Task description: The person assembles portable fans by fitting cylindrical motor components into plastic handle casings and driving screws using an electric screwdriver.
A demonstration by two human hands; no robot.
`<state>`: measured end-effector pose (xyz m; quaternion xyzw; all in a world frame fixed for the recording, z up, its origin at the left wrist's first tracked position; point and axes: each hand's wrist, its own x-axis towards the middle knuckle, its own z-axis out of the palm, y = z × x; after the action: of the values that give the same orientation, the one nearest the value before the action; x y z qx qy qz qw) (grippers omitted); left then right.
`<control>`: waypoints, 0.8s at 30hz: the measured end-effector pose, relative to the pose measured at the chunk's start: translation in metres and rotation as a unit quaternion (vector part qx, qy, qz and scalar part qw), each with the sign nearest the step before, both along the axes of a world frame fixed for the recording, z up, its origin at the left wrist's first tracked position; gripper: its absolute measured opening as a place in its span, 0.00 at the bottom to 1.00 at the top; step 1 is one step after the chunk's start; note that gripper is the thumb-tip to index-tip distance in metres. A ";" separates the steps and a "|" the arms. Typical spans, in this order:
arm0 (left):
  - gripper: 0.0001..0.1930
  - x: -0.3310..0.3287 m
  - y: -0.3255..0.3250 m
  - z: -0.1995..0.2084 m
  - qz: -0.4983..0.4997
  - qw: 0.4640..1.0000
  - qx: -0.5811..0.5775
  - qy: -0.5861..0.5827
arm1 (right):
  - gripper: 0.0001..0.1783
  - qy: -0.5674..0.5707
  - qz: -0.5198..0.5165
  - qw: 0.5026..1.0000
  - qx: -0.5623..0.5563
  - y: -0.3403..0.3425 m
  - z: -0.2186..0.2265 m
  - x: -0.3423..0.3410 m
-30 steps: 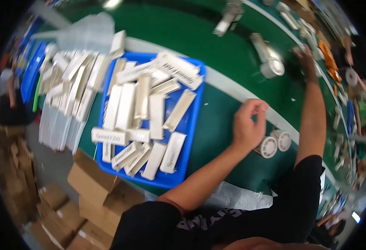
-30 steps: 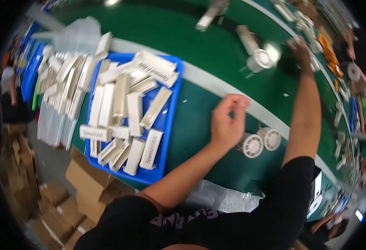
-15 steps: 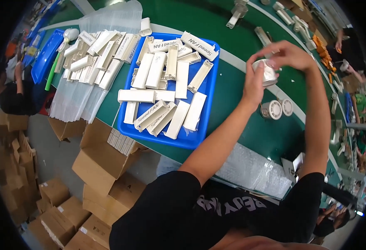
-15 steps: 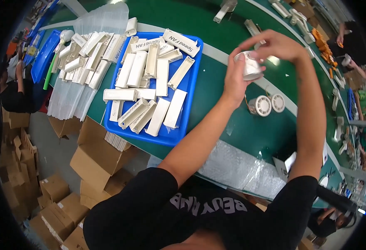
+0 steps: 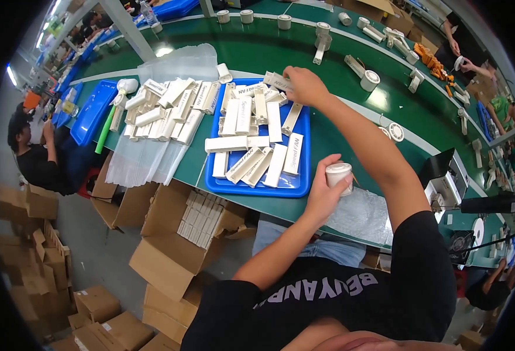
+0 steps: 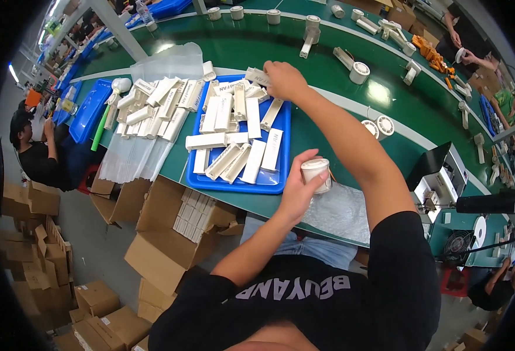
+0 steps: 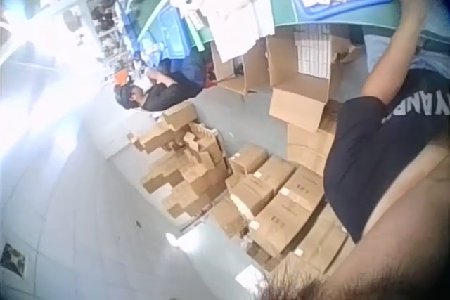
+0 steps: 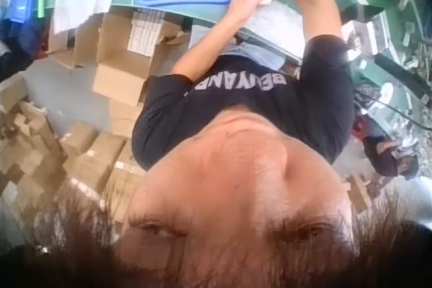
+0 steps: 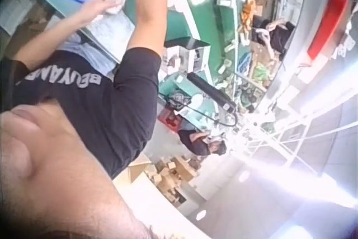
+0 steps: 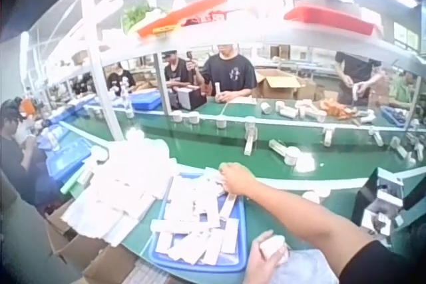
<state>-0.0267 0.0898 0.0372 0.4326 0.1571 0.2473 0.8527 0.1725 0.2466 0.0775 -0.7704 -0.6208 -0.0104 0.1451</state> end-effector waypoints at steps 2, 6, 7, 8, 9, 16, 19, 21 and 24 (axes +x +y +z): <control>0.30 -0.008 -0.006 -0.002 0.005 1.000 0.004 0.003 | 0.28 0.019 -0.063 0.997 0.044 -0.011 0.009 -0.009; 0.33 -0.008 -0.005 -0.007 0.019 0.980 0.197 0.013 | 0.24 0.026 -0.091 0.987 0.132 -0.054 0.027 -0.004; 0.34 -0.009 -0.004 -0.009 0.034 0.956 0.288 0.035 | 0.21 0.115 -0.053 0.981 0.145 -0.075 0.039 -0.003; 0.34 -0.009 -0.004 -0.007 0.036 0.954 0.295 0.041 | 0.19 0.205 -0.018 0.966 0.157 -0.100 0.044 -0.001; 0.32 -0.011 -0.003 -0.006 0.031 0.944 0.327 0.045 | 0.15 0.288 -0.018 0.939 0.186 -0.129 0.042 0.003; 0.25 0.007 -0.035 -0.015 -0.066 0.946 0.303 0.095 | 0.21 0.558 -0.048 0.695 0.451 -0.321 0.009 -0.051; 0.26 0.017 -0.050 -0.030 -0.057 0.957 0.285 0.010 | 0.29 0.663 -0.013 0.532 0.526 -0.366 -0.023 -0.078; 0.25 0.020 -0.060 -0.030 -0.084 0.969 0.230 -0.008 | 0.30 0.692 -0.051 0.402 0.597 -0.385 -0.049 -0.089; 0.25 0.019 -0.065 -0.032 -0.107 0.969 0.220 -0.024 | 0.23 0.711 -0.082 0.249 0.652 -0.385 -0.076 -0.099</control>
<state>-0.0080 0.0248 0.0052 0.6179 0.0312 0.1930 0.7616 0.0731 -0.1384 0.0015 -0.1556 0.0191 0.1287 0.9792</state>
